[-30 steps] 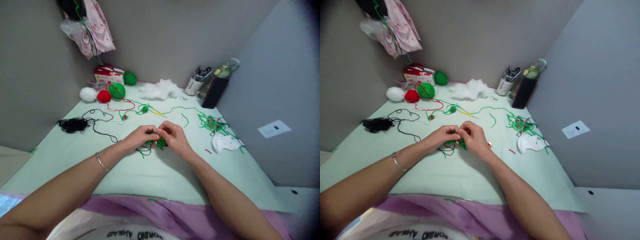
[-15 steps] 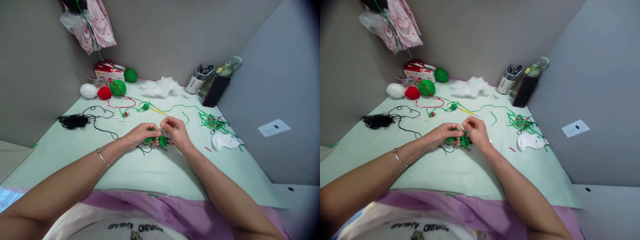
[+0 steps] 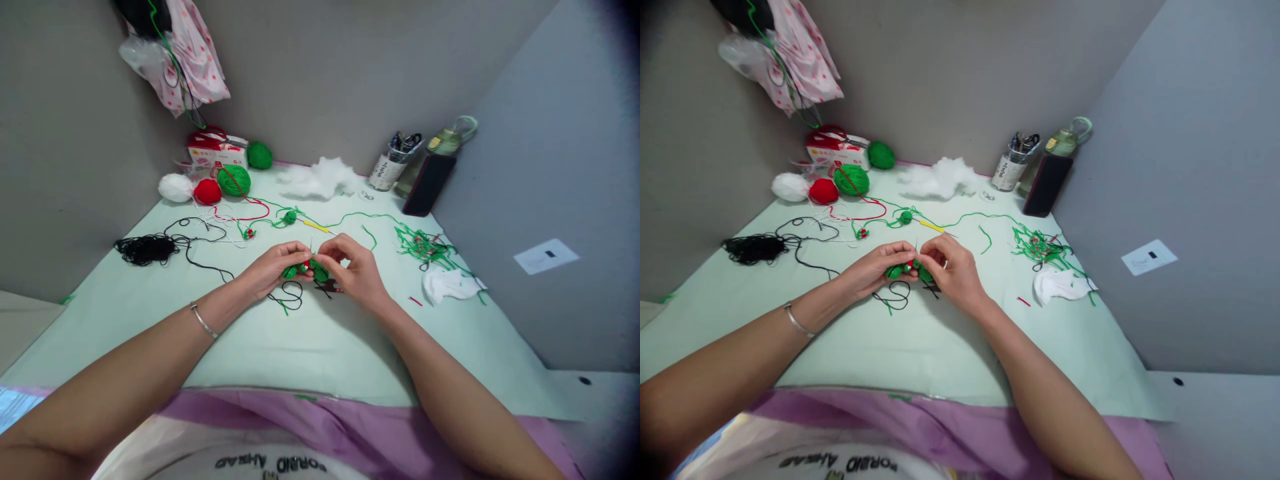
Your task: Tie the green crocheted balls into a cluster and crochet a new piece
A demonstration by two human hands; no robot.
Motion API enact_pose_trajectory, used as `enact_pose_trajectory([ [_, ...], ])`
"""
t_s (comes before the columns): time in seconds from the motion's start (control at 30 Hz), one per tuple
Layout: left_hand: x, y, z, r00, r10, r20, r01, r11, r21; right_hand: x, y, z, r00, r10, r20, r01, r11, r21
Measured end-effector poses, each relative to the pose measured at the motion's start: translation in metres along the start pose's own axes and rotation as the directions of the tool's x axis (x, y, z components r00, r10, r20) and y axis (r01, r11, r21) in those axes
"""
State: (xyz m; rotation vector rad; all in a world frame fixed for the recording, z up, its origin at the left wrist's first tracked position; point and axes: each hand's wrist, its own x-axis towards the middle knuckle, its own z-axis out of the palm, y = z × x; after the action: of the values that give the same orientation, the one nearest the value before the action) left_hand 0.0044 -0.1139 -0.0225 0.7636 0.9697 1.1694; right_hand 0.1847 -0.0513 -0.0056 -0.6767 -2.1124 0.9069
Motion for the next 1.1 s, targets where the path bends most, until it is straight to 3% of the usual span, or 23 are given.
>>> enact_pose_trajectory([
  [0.07,0.0,0.0,0.001,1.0,0.023,0.005,-0.023,1.0,-0.001,-0.003,-0.003,0.001,0.989,-0.125,0.083,0.135,0.982,-0.129],
  [0.17,-0.001,-0.001,0.002,1.0,0.022,-0.005,-0.022,1.0,0.006,-0.006,-0.003,0.004,0.975,-0.171,0.143,0.204,0.942,-0.265],
  [0.3,-0.002,0.0,0.004,0.998,0.024,-0.05,-0.022,0.999,0.038,-0.004,-0.001,0.004,0.991,-0.094,0.095,0.119,0.947,-0.299],
  [0.4,-0.001,0.001,0.004,0.997,0.048,-0.065,-0.046,0.998,0.037,0.001,-0.004,-0.004,0.981,0.113,0.156,-0.101,0.991,-0.083],
  [0.47,0.0,0.0,0.003,0.995,0.057,-0.077,-0.054,0.998,0.035,0.004,-0.007,-0.013,0.887,0.258,0.382,-0.317,0.943,0.099],
  [0.53,0.001,0.0,0.002,0.994,0.063,-0.09,-0.059,0.997,0.039,0.006,-0.009,-0.019,0.76,0.284,0.585,-0.46,0.871,0.174],
  [0.57,0.001,0.0,0.001,0.994,0.062,-0.095,-0.059,0.997,0.04,0.006,-0.01,-0.022,0.73,0.284,0.621,-0.487,0.854,0.182],
  [0.6,0.001,0.0,0.001,0.993,0.059,-0.1,-0.055,0.998,0.042,0.006,-0.011,-0.023,0.733,0.292,0.615,-0.494,0.85,0.185],
  [0.77,0.0,0.002,0.002,0.993,0.051,-0.11,-0.046,0.998,0.049,0.003,-0.011,-0.016,0.898,0.307,0.315,-0.357,0.928,0.111],
  [0.87,-0.002,0.002,0.004,0.996,0.045,-0.08,-0.041,0.998,0.054,0.005,-0.008,-0.011,0.94,0.27,0.21,-0.289,0.955,0.069],
  [0.97,-0.003,0.0,0.005,1.0,0.024,-0.015,-0.023,0.996,0.085,0.007,-0.007,-0.012,0.95,0.299,0.093,-0.312,0.932,0.186],
  [1.1,-0.003,-0.005,0.005,0.997,0.002,0.082,-0.012,0.992,0.128,0.008,-0.005,-0.011,0.897,0.36,0.256,-0.432,0.837,0.336],
])
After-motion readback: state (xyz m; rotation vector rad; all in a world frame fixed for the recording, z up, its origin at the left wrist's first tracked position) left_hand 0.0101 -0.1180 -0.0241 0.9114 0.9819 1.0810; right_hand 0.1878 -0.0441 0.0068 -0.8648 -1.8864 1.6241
